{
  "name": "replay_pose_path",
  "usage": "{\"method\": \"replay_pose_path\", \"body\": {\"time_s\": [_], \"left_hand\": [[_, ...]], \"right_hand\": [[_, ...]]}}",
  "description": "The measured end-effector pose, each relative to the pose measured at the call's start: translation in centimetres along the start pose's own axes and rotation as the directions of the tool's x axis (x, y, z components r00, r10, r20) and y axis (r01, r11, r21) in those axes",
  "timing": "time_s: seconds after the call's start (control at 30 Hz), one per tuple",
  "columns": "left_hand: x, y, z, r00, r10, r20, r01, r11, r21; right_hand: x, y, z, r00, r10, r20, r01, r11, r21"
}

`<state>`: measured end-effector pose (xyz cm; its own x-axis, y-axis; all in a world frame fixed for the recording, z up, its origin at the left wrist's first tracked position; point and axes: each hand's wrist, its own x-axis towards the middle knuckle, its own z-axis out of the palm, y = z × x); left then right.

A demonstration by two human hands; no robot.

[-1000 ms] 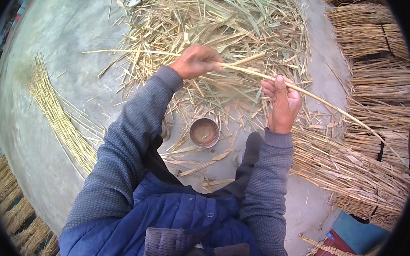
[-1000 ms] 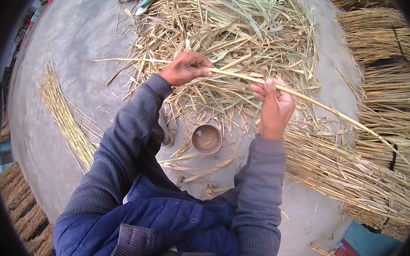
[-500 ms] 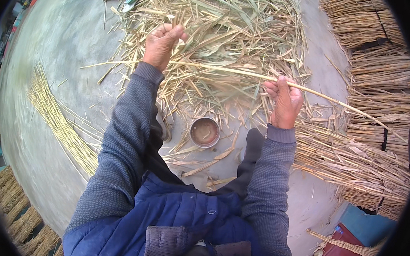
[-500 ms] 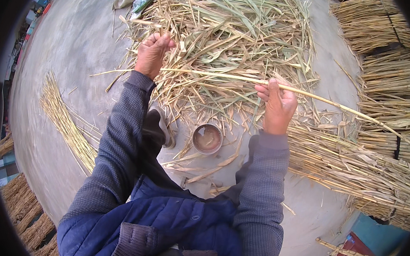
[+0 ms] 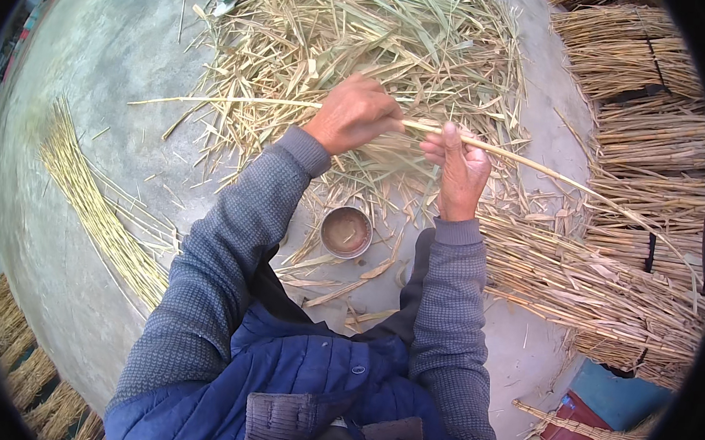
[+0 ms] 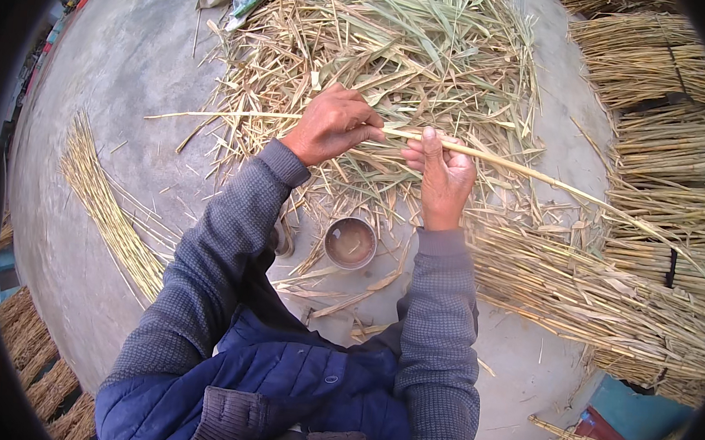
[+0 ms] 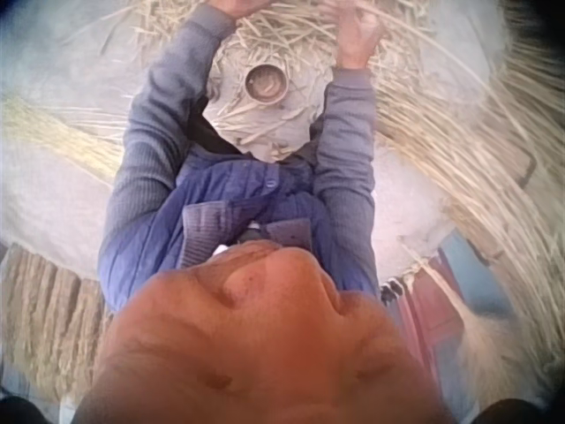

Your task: The person sits on the floor and repeatedly strips the outer layers from dried plant stalks by hand. The stripped material is placed into a pile, and the cleaned stalks are set aside.

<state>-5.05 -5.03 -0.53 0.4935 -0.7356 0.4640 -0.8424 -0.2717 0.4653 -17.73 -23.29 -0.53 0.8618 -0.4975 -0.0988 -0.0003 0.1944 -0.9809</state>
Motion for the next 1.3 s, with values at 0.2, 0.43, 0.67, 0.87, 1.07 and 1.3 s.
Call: {"method": "replay_pose_path", "body": {"time_s": [0.2, 0.43, 0.67, 0.87, 1.07, 1.3], "left_hand": [[-2.6, -4.8, -4.8, 0.927, -0.320, 0.196, 0.317, 0.947, 0.043], [-0.8, 0.0, -1.7, 0.973, -0.217, 0.083, 0.231, 0.945, -0.231], [0.6, 2.5, 1.5, 0.959, -0.281, -0.026, 0.245, 0.877, -0.413], [0.6, 1.2, 0.5, 0.973, -0.203, -0.109, 0.165, 0.944, -0.285], [-1.1, -1.6, -0.9, 0.933, -0.303, 0.194, 0.353, 0.876, -0.329], [-1.7, -2.1, 0.2, 0.925, -0.346, 0.158, 0.378, 0.794, -0.476]], "right_hand": [[0.7, -2.4, -3.7, 0.989, -0.119, -0.088, 0.125, 0.990, 0.065], [-0.2, -2.0, -2.2, 0.994, -0.105, -0.014, 0.105, 0.994, 0.024], [-0.8, -1.4, -0.4, 0.992, -0.128, -0.010, 0.128, 0.990, 0.055], [-0.8, -1.2, -1.2, 0.997, -0.065, -0.031, 0.067, 0.995, 0.075], [0.1, -1.5, -2.7, 0.994, -0.056, -0.093, 0.063, 0.996, 0.067], [0.3, -1.7, -2.7, 0.993, -0.040, -0.114, 0.046, 0.998, 0.052]]}}
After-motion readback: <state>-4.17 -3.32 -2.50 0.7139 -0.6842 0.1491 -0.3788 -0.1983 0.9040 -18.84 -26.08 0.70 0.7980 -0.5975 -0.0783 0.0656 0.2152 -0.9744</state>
